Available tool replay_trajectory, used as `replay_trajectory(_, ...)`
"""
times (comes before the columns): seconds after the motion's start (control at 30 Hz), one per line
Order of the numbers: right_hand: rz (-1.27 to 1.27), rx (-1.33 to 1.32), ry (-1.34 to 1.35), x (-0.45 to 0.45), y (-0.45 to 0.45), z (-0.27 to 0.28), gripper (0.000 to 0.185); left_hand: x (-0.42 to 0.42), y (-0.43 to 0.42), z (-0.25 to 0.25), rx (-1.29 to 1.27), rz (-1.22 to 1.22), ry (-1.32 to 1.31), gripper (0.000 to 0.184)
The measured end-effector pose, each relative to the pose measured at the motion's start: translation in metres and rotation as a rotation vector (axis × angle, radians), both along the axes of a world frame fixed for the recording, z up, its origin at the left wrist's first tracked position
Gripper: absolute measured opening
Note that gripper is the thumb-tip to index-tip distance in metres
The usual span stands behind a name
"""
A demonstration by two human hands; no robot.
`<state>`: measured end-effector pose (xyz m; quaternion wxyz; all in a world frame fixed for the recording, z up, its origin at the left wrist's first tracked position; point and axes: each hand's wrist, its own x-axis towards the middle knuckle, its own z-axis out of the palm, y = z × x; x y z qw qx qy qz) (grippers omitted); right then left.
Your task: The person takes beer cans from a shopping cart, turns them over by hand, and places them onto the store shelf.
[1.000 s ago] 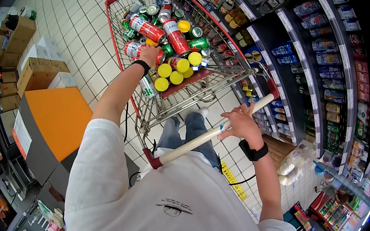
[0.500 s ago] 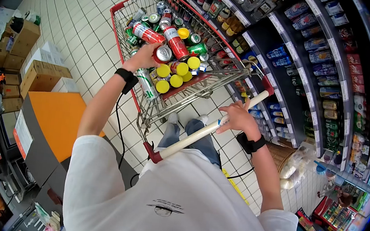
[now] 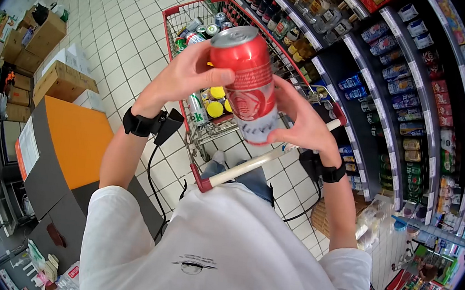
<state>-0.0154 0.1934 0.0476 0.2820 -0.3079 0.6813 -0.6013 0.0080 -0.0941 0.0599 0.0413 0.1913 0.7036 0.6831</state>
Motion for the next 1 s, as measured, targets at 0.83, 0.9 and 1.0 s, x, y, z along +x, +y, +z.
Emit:
replay_trajectory(0.83,-0.088,0.093,-0.323,0.047,0.003,0.035,0.065,0.026,0.053,-0.009,-0.723,0.205,0.921,0.081)
replay_trajectory(0.9,-0.011,0.051,-0.28,0.042,0.012,0.026,0.073,0.025,0.057,-0.015,-0.514,0.186,0.778,0.08)
replay_trajectory(1.0,0.045,0.018,-0.382,0.033,0.023,0.025,0.083,0.023,0.06,-0.023,-0.191,0.142,0.588,0.081)
